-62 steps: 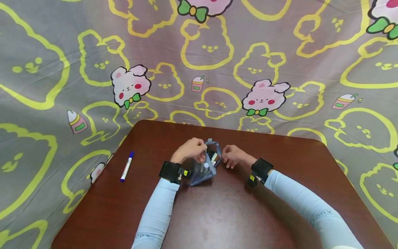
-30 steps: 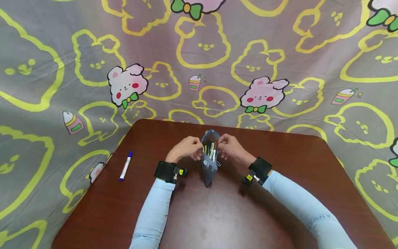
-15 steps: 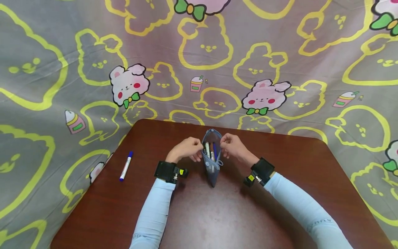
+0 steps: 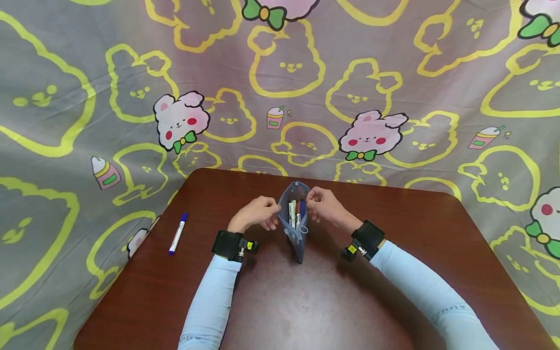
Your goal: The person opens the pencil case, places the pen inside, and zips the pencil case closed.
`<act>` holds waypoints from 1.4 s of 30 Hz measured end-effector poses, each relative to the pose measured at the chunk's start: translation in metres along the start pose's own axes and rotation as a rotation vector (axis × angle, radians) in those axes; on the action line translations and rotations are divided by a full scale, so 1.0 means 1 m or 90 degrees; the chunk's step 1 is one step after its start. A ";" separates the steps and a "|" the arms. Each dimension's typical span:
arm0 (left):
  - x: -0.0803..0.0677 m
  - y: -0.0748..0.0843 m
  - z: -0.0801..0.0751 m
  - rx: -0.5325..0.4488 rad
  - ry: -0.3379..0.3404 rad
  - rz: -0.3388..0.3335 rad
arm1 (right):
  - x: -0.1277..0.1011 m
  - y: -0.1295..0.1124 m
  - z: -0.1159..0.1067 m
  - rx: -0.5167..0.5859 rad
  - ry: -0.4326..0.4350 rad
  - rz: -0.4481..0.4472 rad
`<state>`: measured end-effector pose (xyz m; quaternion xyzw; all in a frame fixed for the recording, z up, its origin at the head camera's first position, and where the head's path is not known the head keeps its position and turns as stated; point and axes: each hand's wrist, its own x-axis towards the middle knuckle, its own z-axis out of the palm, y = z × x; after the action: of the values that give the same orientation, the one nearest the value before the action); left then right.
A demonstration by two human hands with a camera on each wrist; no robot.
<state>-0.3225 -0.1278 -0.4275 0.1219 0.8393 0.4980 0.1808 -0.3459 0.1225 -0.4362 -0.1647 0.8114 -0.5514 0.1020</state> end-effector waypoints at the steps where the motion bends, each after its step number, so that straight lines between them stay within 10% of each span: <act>1: -0.001 -0.002 0.000 0.001 -0.003 0.003 | -0.001 0.001 -0.002 -0.004 0.002 0.002; 7: -0.006 -0.007 0.003 0.012 -0.018 0.022 | -0.008 0.002 -0.017 -0.025 0.005 0.014; 16: -0.039 -0.018 -0.029 0.158 0.106 -0.001 | -0.004 0.002 -0.011 -0.017 -0.018 -0.007; 24: -0.068 -0.024 -0.066 0.346 0.236 -0.094 | -0.004 0.005 -0.016 0.002 -0.014 -0.012; 42: -0.113 -0.077 -0.108 0.416 0.321 -0.274 | 0.000 0.005 -0.007 0.010 -0.041 -0.013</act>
<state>-0.2680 -0.2931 -0.4271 -0.1294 0.9761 0.1729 0.0227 -0.3495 0.1306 -0.4384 -0.1900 0.8018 -0.5529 0.1240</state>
